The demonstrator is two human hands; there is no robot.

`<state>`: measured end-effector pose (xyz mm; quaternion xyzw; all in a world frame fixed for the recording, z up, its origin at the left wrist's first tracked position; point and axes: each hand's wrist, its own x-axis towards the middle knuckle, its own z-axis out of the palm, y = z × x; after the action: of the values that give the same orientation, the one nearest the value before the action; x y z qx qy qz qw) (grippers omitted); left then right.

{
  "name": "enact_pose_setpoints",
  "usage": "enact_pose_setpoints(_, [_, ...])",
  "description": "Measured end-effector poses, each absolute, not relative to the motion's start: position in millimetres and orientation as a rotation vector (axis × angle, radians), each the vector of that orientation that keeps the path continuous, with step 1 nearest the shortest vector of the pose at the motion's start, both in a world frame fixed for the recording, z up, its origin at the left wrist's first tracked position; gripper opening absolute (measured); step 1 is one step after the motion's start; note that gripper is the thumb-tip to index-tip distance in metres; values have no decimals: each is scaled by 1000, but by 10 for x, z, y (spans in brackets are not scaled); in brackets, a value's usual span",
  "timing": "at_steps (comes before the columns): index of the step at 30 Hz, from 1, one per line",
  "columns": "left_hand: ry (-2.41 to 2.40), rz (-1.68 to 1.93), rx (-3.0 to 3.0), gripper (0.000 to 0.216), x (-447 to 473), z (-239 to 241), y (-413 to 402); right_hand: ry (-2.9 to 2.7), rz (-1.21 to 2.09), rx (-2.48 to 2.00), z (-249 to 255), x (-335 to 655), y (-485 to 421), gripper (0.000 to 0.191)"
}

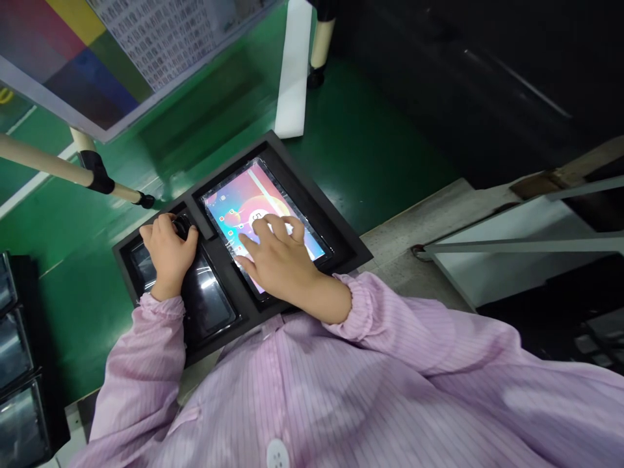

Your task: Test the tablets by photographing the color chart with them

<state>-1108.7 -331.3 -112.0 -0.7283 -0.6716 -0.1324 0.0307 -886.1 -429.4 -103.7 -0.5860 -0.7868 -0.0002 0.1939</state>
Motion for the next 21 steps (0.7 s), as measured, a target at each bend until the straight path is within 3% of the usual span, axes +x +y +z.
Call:
enact_pose_setpoints(11, [-2069,-461,-2261,35,-11087,-1117,-3322,-2221,97,-1608,-1045,-8747,-4300,36])
enact_pose_setpoints(21, [-2070,-428,-2259,37,-11090,-1114,-3315,-2141,273,-1537,-1099,-7913,-3991,43])
